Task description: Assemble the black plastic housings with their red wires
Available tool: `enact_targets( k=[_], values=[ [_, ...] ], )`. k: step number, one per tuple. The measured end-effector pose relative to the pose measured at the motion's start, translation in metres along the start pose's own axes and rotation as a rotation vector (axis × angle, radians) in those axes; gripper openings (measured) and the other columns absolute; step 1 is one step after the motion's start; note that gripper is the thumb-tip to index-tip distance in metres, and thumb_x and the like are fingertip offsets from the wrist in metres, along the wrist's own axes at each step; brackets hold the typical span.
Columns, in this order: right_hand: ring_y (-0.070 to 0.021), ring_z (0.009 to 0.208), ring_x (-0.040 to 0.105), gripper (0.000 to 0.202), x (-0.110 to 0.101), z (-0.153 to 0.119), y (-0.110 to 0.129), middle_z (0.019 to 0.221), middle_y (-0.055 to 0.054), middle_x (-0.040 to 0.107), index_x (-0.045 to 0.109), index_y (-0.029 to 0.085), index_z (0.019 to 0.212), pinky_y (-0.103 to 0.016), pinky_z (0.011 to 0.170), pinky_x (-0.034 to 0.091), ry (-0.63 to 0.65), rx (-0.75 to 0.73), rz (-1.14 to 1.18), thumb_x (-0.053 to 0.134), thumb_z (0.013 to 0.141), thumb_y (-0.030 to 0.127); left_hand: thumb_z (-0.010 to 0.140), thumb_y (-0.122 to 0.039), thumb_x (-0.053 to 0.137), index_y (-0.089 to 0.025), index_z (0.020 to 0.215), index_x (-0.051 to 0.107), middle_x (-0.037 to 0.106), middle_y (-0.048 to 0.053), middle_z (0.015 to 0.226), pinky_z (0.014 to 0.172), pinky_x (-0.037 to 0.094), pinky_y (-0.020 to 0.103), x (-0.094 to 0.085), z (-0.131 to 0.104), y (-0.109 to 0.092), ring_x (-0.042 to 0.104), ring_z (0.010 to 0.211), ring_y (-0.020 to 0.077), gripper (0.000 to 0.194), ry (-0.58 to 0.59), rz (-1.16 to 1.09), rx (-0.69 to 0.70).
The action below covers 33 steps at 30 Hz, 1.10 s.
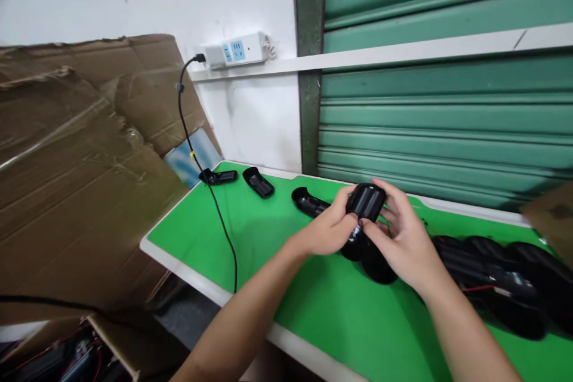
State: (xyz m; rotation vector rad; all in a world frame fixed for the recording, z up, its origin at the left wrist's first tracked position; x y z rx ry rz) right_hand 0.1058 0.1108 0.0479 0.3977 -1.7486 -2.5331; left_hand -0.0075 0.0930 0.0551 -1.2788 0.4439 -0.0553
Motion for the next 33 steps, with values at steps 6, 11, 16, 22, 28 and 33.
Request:
enact_targets(
  k=[6,11,16,22,28,33],
  values=[
    [-0.0327,0.102,0.072,0.070,-0.003,0.002,-0.006,0.132,-0.016,0.063,0.051,0.039,0.142,-0.043,0.074,0.063,0.014,-0.046,-0.006,0.078,0.078,0.052,0.091,-0.025,0.049,-0.010,0.152,0.024,0.047,0.022,0.144,0.114,0.042,0.050,0.005,0.001,0.001,0.051,0.133,0.0309,0.067,0.024,0.059,0.051],
    [-0.0335,0.109,0.069,0.071,0.003,0.000,-0.008,0.138,-0.014,0.059,0.043,0.037,0.148,-0.046,0.082,0.062,0.030,-0.042,-0.040,0.071,0.084,0.050,0.091,-0.025,0.048,-0.004,0.151,0.023,0.044,0.025,0.146,0.115,0.040,0.050,0.001,-0.003,-0.002,0.049,0.135,0.0329,0.068,0.040,0.073,0.096],
    [-0.0266,0.128,0.061,0.065,0.013,-0.005,0.011,0.150,-0.016,0.049,0.031,0.027,0.152,-0.045,0.103,0.055,0.069,-0.074,-0.060,0.059,0.095,0.037,0.095,-0.022,0.041,-0.005,0.150,0.026,0.046,0.025,0.146,0.118,0.037,0.050,-0.001,-0.004,-0.009,0.049,0.135,0.0310,0.060,0.020,0.053,0.112],
    [-0.0238,0.142,0.049,0.065,0.011,-0.005,0.012,0.156,-0.016,0.043,0.023,0.025,0.158,-0.046,0.118,0.042,0.081,-0.070,-0.121,0.051,0.099,0.026,0.100,-0.023,0.035,-0.010,0.151,0.026,0.048,0.018,0.147,0.119,0.037,0.042,0.002,0.000,-0.008,0.049,0.136,0.0262,0.054,0.020,0.047,0.067],
    [-0.0220,0.140,0.049,0.066,0.011,-0.005,0.013,0.154,-0.016,0.043,0.022,0.024,0.157,-0.044,0.119,0.039,0.093,-0.064,-0.092,0.050,0.098,0.023,0.101,-0.025,0.035,-0.014,0.151,0.029,0.050,0.015,0.146,0.119,0.037,0.042,0.002,0.000,-0.005,0.049,0.135,0.0257,0.052,0.008,0.056,0.053],
    [-0.0213,0.136,0.052,0.066,0.011,-0.004,0.014,0.151,-0.014,0.046,0.025,0.024,0.155,-0.042,0.116,0.043,0.056,-0.064,-0.109,0.050,0.095,0.018,0.102,-0.025,0.035,-0.014,0.149,0.029,0.050,0.016,0.145,0.119,0.037,0.042,0.004,0.002,-0.004,0.049,0.135,0.0253,0.050,-0.009,0.073,0.057]
  ],
)
Point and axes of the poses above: each hand's wrist, its own z-axis towards the middle knuckle, its own x-axis out of the palm, y = z × x, the point moved 9 cm from there along z, towards the middle knuckle
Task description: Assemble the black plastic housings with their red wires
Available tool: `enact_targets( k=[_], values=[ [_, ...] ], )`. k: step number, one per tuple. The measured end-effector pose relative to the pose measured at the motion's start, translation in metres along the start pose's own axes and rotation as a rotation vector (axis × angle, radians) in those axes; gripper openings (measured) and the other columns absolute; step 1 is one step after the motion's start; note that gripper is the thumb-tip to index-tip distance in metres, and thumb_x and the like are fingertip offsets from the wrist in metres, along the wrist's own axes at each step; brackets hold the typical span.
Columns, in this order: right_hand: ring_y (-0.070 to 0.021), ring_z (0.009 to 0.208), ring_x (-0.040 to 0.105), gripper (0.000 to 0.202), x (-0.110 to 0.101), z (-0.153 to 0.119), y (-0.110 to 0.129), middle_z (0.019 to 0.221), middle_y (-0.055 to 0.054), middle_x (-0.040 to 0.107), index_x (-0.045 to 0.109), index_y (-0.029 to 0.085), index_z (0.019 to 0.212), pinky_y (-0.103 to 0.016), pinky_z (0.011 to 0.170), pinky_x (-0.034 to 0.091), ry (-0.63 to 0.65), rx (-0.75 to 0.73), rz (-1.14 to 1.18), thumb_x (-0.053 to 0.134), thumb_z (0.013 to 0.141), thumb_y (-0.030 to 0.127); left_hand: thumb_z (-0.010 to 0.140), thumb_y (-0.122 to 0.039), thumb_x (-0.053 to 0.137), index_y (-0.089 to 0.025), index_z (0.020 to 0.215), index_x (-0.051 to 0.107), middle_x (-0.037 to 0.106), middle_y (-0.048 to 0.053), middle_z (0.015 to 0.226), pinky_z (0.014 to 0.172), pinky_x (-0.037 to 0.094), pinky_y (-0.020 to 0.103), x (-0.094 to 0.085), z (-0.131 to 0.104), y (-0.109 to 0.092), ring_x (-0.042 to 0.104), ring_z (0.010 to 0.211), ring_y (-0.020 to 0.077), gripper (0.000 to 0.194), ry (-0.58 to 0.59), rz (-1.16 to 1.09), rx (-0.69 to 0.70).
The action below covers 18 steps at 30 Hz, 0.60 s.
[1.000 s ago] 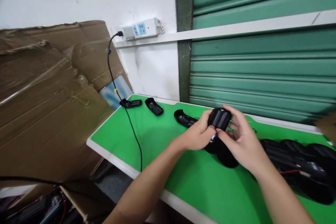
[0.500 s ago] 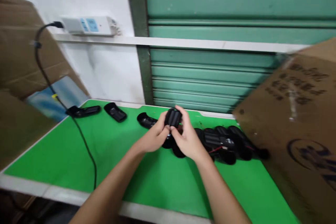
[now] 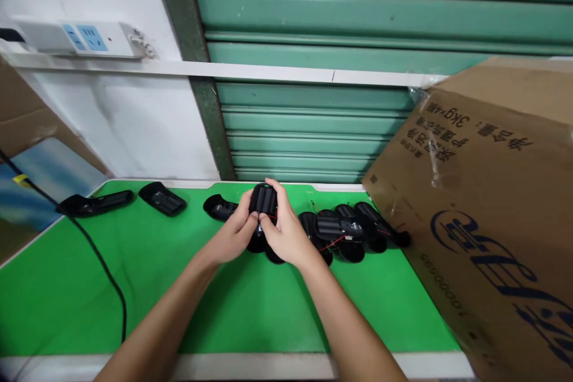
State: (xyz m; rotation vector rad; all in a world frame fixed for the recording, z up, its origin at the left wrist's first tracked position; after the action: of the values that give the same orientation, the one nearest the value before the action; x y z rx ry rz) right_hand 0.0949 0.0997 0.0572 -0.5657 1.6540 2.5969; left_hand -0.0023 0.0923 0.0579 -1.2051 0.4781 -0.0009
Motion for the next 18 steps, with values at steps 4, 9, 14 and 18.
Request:
enact_targets(
  k=[4,9,14,18],
  values=[
    [-0.0201,0.125,0.060,0.066,-0.002,0.000,0.003,0.144,-0.014,0.051,0.026,0.024,0.153,-0.038,0.107,0.052,-0.022,-0.009,0.011,0.049,0.093,0.014,0.102,-0.026,0.033,-0.010,0.149,0.028,0.050,0.017,0.141,0.119,0.038,0.042,0.001,0.002,-0.003,0.051,0.133,0.0246,0.049,-0.022,0.036,0.042],
    [-0.0198,0.118,0.062,0.064,-0.005,0.001,0.009,0.137,-0.013,0.055,0.029,0.024,0.151,-0.034,0.095,0.057,-0.016,-0.024,0.000,0.049,0.091,0.013,0.101,-0.027,0.034,-0.012,0.150,0.029,0.049,0.016,0.144,0.118,0.038,0.041,0.002,0.003,-0.002,0.051,0.132,0.0246,0.051,-0.001,0.020,0.001],
    [-0.0192,0.112,0.063,0.063,-0.006,0.000,0.011,0.134,-0.012,0.055,0.032,0.024,0.149,-0.031,0.089,0.058,-0.033,-0.017,0.011,0.049,0.089,0.012,0.091,-0.020,0.038,-0.017,0.150,0.032,0.049,0.010,0.148,0.118,0.038,0.042,0.001,0.001,0.000,0.047,0.136,0.0263,0.059,0.021,-0.061,-0.050],
    [-0.0180,0.106,0.065,0.065,-0.006,0.000,0.013,0.134,-0.012,0.057,0.031,0.025,0.149,-0.030,0.086,0.059,-0.010,-0.018,0.011,0.050,0.089,0.012,0.092,-0.027,0.039,-0.018,0.147,0.036,0.049,0.009,0.148,0.119,0.036,0.043,-0.001,0.003,0.005,0.045,0.139,0.0274,0.056,-0.001,-0.123,-0.081]
  ],
)
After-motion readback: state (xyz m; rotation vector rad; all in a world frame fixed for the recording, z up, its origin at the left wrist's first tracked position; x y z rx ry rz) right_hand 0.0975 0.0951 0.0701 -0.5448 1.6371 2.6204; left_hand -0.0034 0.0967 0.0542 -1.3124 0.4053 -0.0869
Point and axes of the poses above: each hand's wrist, its own z-axis towards the middle knuckle, its own x-axis out of the palm, y = z × x, the point moved 9 cm from there along z, towards the middle knuckle
